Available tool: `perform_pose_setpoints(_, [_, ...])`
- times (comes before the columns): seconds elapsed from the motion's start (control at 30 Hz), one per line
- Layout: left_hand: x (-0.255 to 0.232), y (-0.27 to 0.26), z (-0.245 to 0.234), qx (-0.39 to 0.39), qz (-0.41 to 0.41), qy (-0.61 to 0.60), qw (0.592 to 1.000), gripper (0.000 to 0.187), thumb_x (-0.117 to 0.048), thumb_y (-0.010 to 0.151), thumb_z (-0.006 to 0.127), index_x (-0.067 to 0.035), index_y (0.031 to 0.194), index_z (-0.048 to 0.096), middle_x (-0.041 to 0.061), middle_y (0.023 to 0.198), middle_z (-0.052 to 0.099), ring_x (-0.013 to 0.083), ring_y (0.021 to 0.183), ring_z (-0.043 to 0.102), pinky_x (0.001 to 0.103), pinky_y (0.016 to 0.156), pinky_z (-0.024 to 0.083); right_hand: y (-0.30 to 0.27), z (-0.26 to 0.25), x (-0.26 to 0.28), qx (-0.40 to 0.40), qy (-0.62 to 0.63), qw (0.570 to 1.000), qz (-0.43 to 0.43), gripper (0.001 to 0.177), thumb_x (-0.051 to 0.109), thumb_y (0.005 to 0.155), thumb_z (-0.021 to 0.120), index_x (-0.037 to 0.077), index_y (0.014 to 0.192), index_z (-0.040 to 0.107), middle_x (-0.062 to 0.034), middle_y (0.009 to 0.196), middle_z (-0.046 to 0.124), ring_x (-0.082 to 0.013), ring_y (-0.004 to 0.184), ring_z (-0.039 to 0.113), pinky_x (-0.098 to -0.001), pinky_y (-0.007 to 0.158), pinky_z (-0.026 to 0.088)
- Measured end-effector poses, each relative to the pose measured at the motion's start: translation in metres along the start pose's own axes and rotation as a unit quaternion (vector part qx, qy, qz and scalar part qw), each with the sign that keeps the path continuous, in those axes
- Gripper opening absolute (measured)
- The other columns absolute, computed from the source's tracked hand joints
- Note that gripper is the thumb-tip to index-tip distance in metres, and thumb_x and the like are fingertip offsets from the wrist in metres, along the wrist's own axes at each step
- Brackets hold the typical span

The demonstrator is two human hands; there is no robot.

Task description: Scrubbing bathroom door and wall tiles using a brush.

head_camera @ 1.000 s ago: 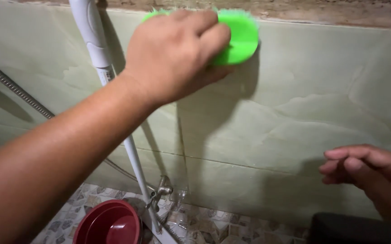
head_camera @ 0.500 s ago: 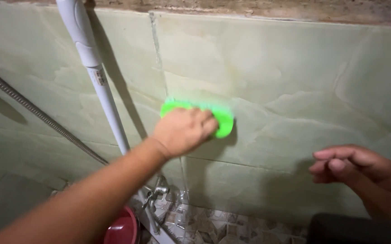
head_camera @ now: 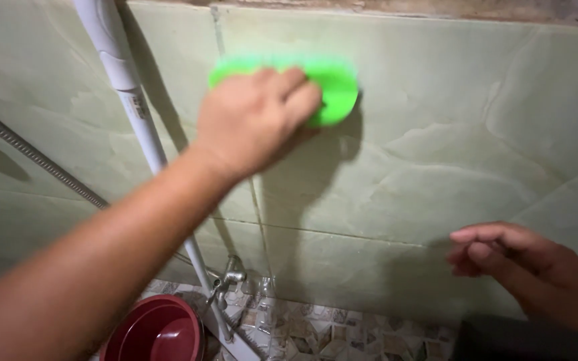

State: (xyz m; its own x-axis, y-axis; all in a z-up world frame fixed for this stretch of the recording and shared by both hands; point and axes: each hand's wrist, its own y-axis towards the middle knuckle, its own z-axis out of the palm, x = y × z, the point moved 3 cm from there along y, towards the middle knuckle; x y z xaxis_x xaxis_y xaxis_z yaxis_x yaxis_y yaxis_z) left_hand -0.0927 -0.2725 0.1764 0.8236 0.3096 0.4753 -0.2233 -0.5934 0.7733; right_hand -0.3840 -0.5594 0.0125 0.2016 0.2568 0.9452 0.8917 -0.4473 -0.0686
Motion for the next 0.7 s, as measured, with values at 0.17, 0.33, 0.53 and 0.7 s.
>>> perform_pose_setpoints(0.17, [-0.037,-0.071,0.048,0.195,0.018,-0.071,0.978,0.014,-0.025,0.089,0.072,-0.017,0.098,0.065,0.002,0.092,0.066,0.0197,0.074,0.067,0.035,0.055,0.052,-0.012,0.005,-0.005,0.005,-0.030,0.999,0.042,0.033,0.017,0.104,0.059,0.003,0.133,0.065,-0.0164,0.114,0.068,-0.0271,0.106,0.068,-0.0439,0.092,0.057])
perform_pose_setpoints(0.33, [-0.034,-0.090,0.026,0.206,0.006,-0.143,0.968,0.020,-0.033,0.084,0.072,-0.015,0.091,0.064,0.003,0.089,0.067,0.0228,0.081,0.070,0.038,0.067,0.055,-0.019,-0.004,-0.039,0.038,-0.009,0.998,0.050,0.036,0.019,0.104,0.059,0.003,0.137,0.062,-0.0165,0.118,0.067,-0.0284,0.109,0.068,-0.0450,0.093,0.057])
perform_pose_setpoints(0.53, [0.005,-0.087,-0.043,0.100,-0.019,-0.092,0.991,0.040,-0.050,0.089,0.077,-0.012,0.087,0.064,0.008,0.097,0.072,0.0245,0.084,0.073,0.037,0.071,0.057,-0.005,0.010,-0.043,0.079,-0.016,0.995,0.058,0.039,0.023,0.105,0.056,0.006,0.140,0.060,-0.0151,0.121,0.066,-0.0276,0.111,0.068,-0.0443,0.092,0.058])
perform_pose_setpoints(0.7, [0.041,-0.090,-0.101,0.085,-0.045,-0.006,0.995,0.049,-0.053,0.084,0.085,-0.008,0.085,0.064,0.009,0.092,0.073,0.0254,0.080,0.073,0.036,0.065,0.056,0.009,0.054,0.010,0.027,-0.089,0.986,0.139,0.039,0.028,0.102,0.058,0.009,0.136,0.062,-0.0138,0.118,0.067,-0.0276,0.111,0.073,-0.0446,0.094,0.057])
